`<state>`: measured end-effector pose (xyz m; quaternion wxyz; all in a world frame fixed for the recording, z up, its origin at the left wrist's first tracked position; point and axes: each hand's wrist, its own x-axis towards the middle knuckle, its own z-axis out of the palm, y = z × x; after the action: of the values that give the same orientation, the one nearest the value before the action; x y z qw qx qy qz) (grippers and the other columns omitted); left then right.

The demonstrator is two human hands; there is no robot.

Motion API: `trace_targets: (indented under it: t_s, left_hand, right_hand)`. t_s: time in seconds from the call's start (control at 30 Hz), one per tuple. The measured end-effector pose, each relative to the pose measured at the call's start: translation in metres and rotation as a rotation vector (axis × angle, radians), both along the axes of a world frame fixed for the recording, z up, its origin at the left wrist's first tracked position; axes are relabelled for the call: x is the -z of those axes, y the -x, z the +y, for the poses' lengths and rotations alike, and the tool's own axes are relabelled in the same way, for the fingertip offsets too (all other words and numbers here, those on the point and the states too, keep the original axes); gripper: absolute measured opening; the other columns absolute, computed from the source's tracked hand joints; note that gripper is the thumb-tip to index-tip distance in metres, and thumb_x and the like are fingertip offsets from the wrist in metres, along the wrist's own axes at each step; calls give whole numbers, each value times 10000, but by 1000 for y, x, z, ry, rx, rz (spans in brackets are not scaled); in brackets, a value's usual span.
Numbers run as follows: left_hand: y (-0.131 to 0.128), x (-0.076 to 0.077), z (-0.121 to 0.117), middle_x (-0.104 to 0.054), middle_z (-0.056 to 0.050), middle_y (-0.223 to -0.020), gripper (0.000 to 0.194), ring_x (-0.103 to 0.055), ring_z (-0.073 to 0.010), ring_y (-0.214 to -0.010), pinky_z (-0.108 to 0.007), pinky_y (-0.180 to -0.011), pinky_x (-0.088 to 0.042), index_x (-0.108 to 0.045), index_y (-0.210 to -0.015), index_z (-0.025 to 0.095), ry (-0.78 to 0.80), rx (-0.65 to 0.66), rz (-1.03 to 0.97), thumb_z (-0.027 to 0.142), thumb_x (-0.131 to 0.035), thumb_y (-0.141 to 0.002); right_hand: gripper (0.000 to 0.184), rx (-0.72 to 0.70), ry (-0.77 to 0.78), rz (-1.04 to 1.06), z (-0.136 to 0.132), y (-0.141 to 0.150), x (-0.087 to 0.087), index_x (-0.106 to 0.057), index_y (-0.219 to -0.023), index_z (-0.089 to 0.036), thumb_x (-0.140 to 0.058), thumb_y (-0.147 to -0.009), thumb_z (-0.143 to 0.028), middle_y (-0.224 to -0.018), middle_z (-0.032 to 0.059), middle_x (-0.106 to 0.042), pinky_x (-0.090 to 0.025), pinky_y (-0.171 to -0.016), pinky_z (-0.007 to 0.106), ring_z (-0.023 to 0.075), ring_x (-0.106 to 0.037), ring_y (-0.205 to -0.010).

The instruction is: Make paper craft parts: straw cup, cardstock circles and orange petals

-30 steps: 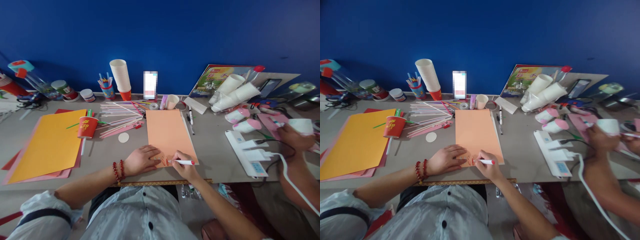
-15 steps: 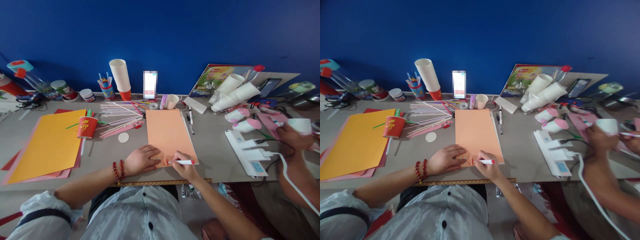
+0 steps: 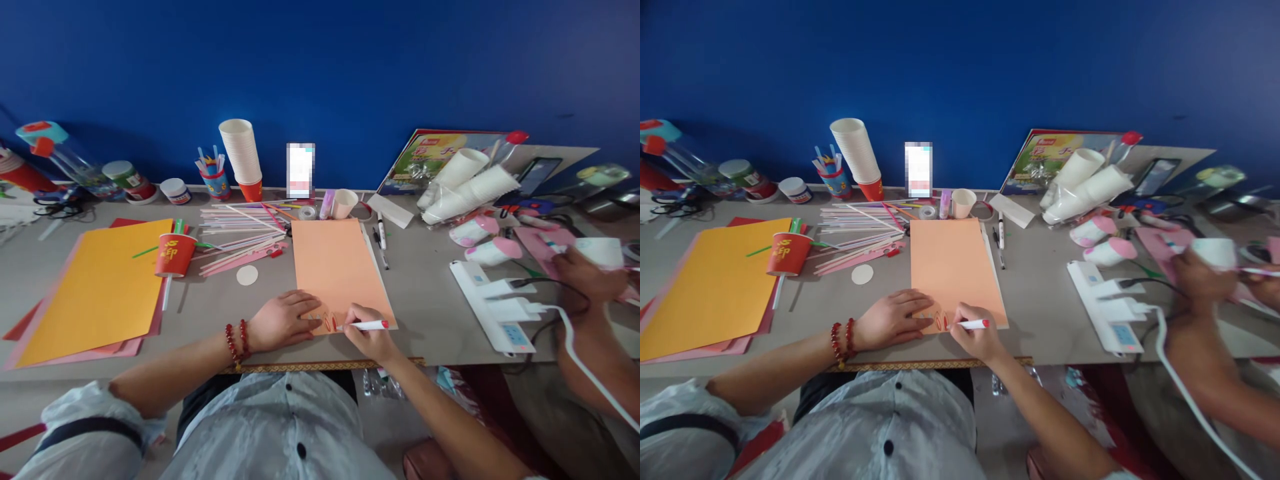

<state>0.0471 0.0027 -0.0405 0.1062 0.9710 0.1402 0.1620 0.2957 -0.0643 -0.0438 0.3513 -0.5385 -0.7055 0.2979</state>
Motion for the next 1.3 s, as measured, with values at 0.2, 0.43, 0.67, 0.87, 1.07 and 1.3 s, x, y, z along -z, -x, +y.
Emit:
trace_targets:
  t_s: [0.2,0.43,0.67,0.87,1.07,1.3]
  left_hand:
    - [0,-1,0,-614,-121,-1326,287,-534,-271,-1266,-451,-1070,-452,-662,-1121,213,1,-2,4,408,-504,-981]
    - [0,0,0,-612,-121,-1334,281,-534,-270,-1270,-454,-1074,-450,-662,-1132,217,2,-1,-16,403,-525,-972]
    - [0,0,0,-616,-121,-1329,276,-532,-270,-1271,-461,-1082,-441,-662,-1132,220,6,-1,-22,399,-527,-972]
    - [0,-1,0,-612,-123,-1337,291,-537,-270,-1264,-461,-1078,-448,-660,-1142,210,4,2,-12,403,-520,-975]
    - [0,1,0,-618,-119,-1326,280,-538,-264,-1264,-456,-1088,-441,-669,-1130,218,12,1,-24,403,-542,-965]
    - [-1,0,0,-618,-117,-1328,294,-557,-271,-1239,-457,-1081,-448,-673,-1118,207,-10,-2,-5,409,-514,-976]
  right_hand:
    - [195,-5,4,2,0,0,0,-438,-608,-221,-508,-789,-223,-509,-45,-469,-317,-487,237,112,-424,-474]
    - [207,-9,-4,1,0,0,0,-427,-603,-223,-515,-789,-225,-501,-51,-452,-304,-480,238,110,-406,-469]
    - [201,-7,0,40,-1,-1,0,-442,-605,-223,-516,-791,-211,-510,-42,-488,-319,-482,240,113,-427,-471]
    - [199,33,28,107,1,2,-7,-468,-640,-225,-536,-827,-237,-528,-39,-511,-340,-474,234,113,-444,-468]
    - [208,-4,37,59,6,10,-9,-472,-640,-224,-539,-835,-248,-543,-32,-542,-359,-501,241,120,-473,-494]
    - [182,-30,24,11,7,10,-1,-488,-670,-226,-541,-842,-253,-567,-26,-566,-361,-512,244,126,-492,-498]
